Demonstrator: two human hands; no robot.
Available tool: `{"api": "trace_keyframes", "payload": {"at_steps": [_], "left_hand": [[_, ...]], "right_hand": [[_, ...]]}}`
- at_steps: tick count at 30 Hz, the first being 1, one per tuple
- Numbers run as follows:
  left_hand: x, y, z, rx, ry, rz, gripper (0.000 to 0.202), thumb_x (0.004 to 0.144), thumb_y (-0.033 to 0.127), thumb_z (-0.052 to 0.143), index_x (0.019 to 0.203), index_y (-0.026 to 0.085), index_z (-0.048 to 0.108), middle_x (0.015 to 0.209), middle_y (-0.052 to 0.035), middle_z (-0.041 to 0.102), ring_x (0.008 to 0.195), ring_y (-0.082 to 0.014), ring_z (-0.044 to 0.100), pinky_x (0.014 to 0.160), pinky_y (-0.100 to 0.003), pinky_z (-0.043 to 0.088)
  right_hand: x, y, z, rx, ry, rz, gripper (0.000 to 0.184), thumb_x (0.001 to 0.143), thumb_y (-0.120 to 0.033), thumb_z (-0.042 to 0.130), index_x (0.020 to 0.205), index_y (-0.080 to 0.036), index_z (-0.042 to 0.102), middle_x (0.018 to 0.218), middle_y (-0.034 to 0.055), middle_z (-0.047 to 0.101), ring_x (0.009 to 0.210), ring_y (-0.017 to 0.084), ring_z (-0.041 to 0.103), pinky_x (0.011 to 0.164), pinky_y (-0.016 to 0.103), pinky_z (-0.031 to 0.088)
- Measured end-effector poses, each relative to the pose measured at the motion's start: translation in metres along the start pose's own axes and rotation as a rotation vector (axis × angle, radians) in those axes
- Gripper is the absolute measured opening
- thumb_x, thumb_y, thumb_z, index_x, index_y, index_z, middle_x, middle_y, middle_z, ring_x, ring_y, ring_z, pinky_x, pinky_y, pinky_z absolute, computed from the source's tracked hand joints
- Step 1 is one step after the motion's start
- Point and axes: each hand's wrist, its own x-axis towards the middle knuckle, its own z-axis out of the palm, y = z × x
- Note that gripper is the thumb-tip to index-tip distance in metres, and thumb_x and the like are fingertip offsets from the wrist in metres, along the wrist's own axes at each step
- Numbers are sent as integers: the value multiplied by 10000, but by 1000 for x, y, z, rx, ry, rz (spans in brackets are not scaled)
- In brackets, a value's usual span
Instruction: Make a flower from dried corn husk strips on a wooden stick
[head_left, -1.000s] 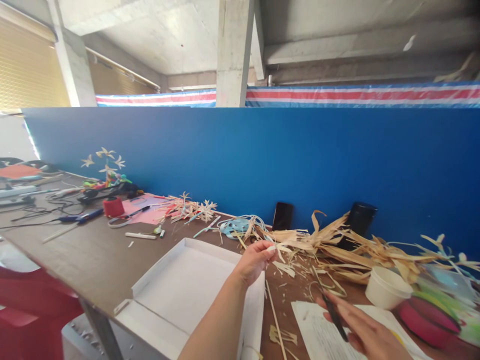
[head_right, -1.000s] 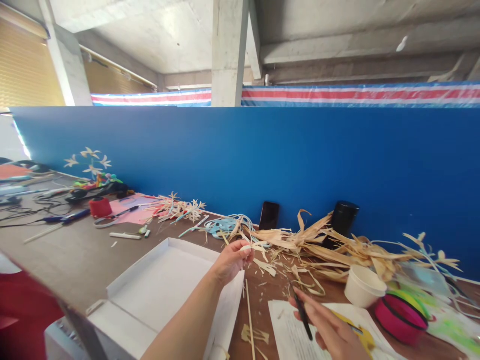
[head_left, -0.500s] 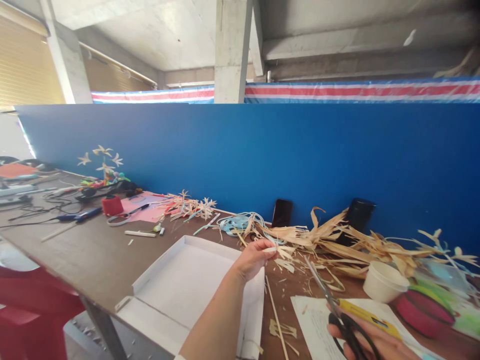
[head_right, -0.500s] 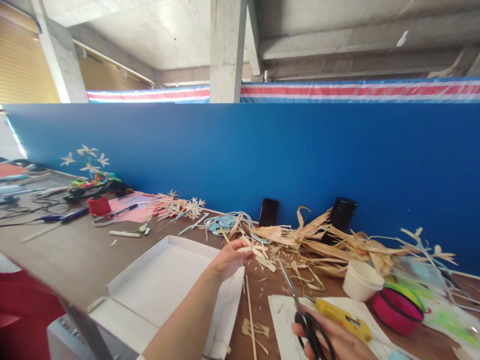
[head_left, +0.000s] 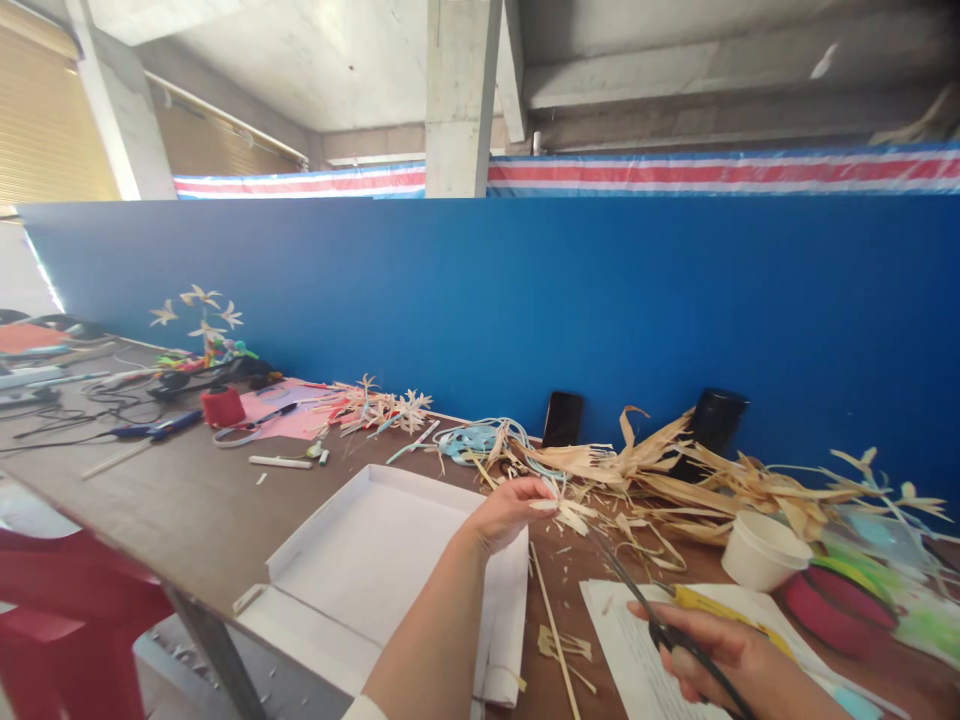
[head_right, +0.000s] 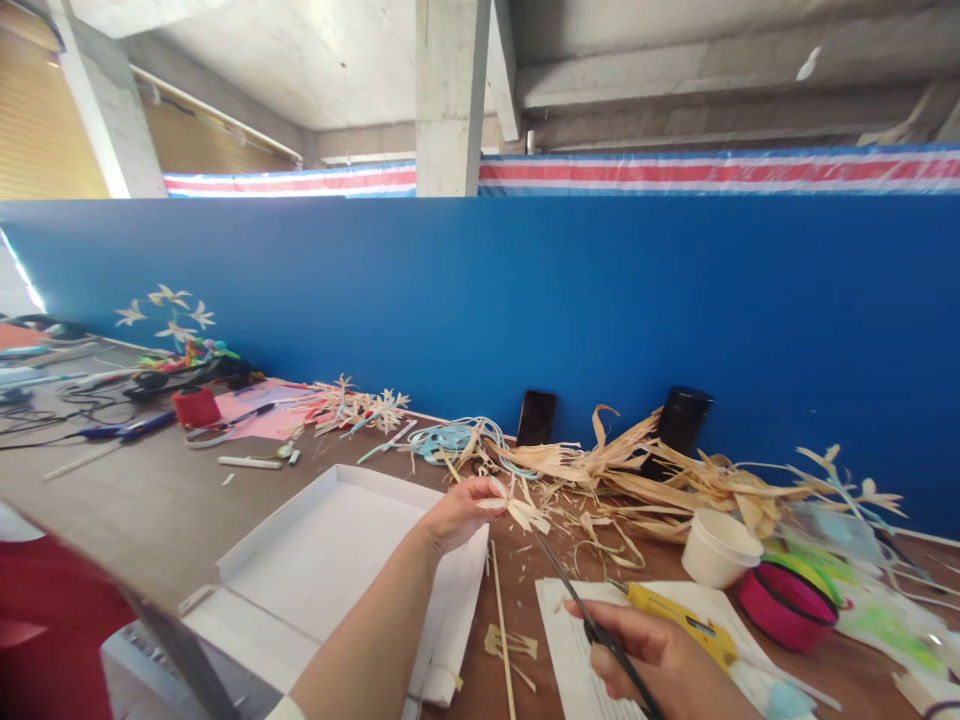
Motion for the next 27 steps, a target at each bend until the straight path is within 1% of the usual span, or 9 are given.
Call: {"api": "trace_keyframes", "payload": {"at_steps": [2, 5, 9, 13, 17, 19, 22, 24, 27], "left_hand": [[-1, 1, 0, 25, -7, -19, 238, 569, 221, 764, 699, 105, 601, 709, -22, 569, 659, -93, 522, 678, -233, 360], [-2, 2, 1, 50, -3, -50, 242, 563, 220, 767, 707, 112, 604, 695, -18, 573, 637, -90, 516, 649, -229, 348], [-2, 3, 4, 88, 14, -56, 255, 553, 252, 771, 695, 112, 612, 683, -19, 577, 620, -91, 511, 641, -231, 348], [-2, 5, 6, 95, 14, -66, 280, 536, 275, 777, 702, 112, 621, 690, -14, 573, 616, -85, 509, 646, -229, 349], [-3, 6, 7, 104, 13, -78, 281, 537, 279, 775, 704, 117, 619, 677, -10, 573, 611, -86, 514, 646, -230, 353], [-3, 6, 7, 109, 14, -83, 284, 538, 282, 774, 707, 116, 617, 678, -14, 575, 619, -91, 517, 643, -229, 357], [-3, 5, 6, 103, 18, -84, 285, 538, 270, 775, 719, 112, 621, 698, -20, 575, 629, -90, 514, 642, -225, 360], [-3, 4, 6, 97, 14, -81, 277, 543, 265, 773, 720, 113, 624, 703, -20, 576, 632, -90, 516, 646, -226, 363], [-3, 4, 6, 96, 12, -78, 277, 538, 266, 777, 716, 114, 629, 709, -21, 582, 634, -90, 521, 650, -225, 366]], "right_hand": [[8, 1, -3, -82, -20, -12, 437, 558, -399, 686, 957, -220, 709, 556, -7, 543, 513, 108, 460, 485, 196, 379], [20, 10, -10, -174, -51, -35, 459, 569, -394, 688, 994, -223, 696, 561, -10, 543, 482, 93, 429, 464, 196, 356], [26, 18, -13, -198, -74, -54, 449, 621, -381, 656, 1041, -224, 674, 579, -13, 550, 466, 83, 427, 470, 199, 351], [19, 8, -8, -162, -94, -32, 455, 605, -380, 655, 1024, -205, 681, 567, -18, 529, 459, 84, 423, 462, 207, 331], [10, -6, 0, -99, -37, -5, 446, 578, -364, 655, 990, -198, 694, 502, -40, 452, 453, 82, 389, 460, 207, 316], [7, -11, 2, -103, -22, 7, 446, 564, -360, 659, 981, -205, 698, 507, -40, 457, 449, 81, 382, 463, 212, 314], [4, -16, 3, -112, -27, 2, 433, 565, -400, 660, 947, -201, 708, 517, -29, 470, 451, 88, 384, 457, 222, 302], [2, -18, 4, -118, -17, -16, 425, 574, -429, 661, 928, -199, 711, 526, -23, 473, 462, 94, 392, 452, 224, 292], [1, -17, 4, -135, 6, -16, 428, 576, -427, 673, 934, -195, 708, 533, -22, 475, 465, 93, 393, 449, 223, 290]]}}
